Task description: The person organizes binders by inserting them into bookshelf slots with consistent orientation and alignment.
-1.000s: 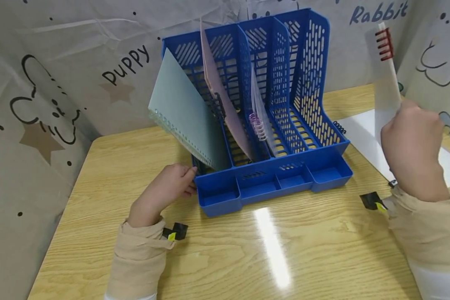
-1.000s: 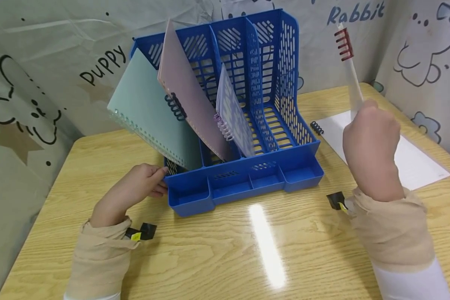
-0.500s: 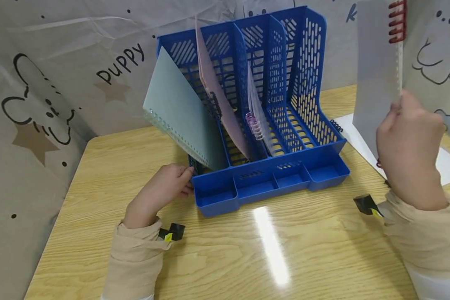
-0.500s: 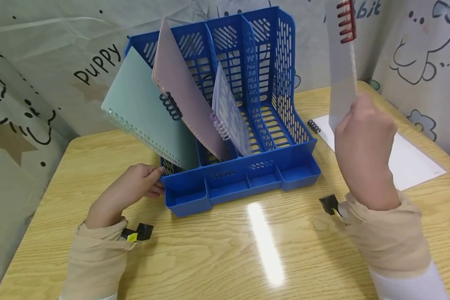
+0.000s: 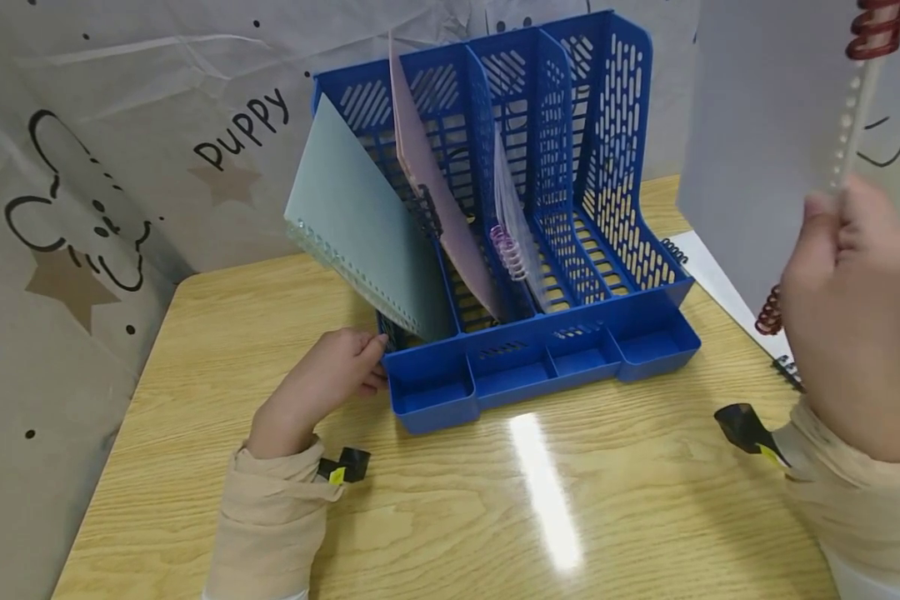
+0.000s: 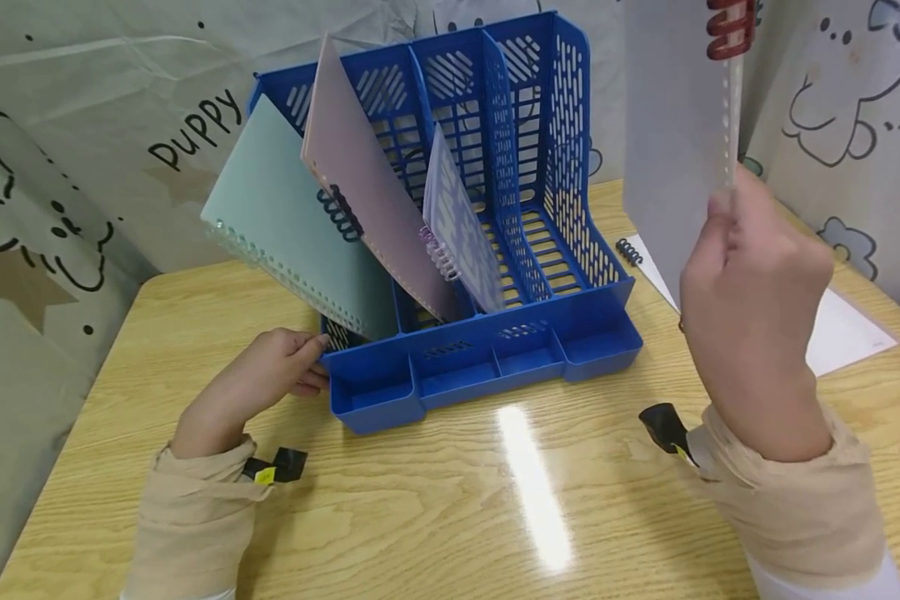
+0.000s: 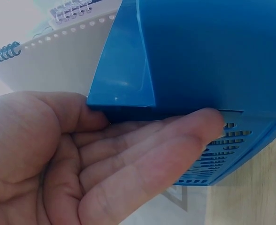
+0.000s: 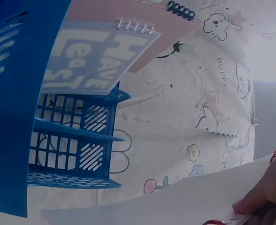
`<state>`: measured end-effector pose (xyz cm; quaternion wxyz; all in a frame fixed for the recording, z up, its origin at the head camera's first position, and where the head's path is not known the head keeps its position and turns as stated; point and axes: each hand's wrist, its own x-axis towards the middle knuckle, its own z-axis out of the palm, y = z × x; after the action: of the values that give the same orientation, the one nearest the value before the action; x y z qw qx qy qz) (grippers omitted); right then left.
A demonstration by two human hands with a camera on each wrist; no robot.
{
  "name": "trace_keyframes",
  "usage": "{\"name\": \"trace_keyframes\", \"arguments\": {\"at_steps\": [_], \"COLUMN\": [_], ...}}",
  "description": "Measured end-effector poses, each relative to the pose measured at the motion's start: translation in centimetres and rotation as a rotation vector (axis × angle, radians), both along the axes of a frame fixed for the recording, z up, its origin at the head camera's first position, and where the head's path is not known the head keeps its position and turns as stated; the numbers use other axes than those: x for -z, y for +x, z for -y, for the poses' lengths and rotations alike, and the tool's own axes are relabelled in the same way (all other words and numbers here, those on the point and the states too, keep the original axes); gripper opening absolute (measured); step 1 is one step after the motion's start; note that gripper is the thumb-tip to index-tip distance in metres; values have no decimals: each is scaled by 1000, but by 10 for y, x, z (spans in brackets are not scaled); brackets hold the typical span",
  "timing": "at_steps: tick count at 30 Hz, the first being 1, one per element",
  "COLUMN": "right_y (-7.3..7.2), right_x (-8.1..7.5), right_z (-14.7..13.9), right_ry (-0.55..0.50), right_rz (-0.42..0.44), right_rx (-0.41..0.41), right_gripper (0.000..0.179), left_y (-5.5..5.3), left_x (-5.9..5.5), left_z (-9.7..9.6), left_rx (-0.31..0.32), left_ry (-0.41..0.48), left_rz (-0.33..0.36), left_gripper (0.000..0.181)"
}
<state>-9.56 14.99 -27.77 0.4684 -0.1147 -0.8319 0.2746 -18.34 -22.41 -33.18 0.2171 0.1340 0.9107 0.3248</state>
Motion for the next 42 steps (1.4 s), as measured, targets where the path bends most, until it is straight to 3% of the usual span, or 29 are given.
{"name": "trace_keyframes", "arguments": {"at_steps": [9,13,20,27,36,42], "right_y": [-1,-6,-33,-51,-74,-82], "right_x": [-1,5,23,34,44,43], "right_z": [15,23,40,38,33,30], "right_ry": [166,128,59,81,157,132], "right_rz": [-177,-253,-361,-347,-255,-296], "right_rx": [-92,-120,-219,-264,-276,-256], "right_gripper": [34,32,16,16,26,21], "left_y": [-1,-1,2,4,3,1], "left_x": [-1,-1,0,1,1,-1], "left_z": [-1,-1,4,5,2,0], "left_rx": [2,4,3,4,4,12], "left_ry": [13,14,0,-2,14,8], "left_rz": [1,-2,6,9,10,8], "left_gripper": [41,41,41,41,41,41]}}
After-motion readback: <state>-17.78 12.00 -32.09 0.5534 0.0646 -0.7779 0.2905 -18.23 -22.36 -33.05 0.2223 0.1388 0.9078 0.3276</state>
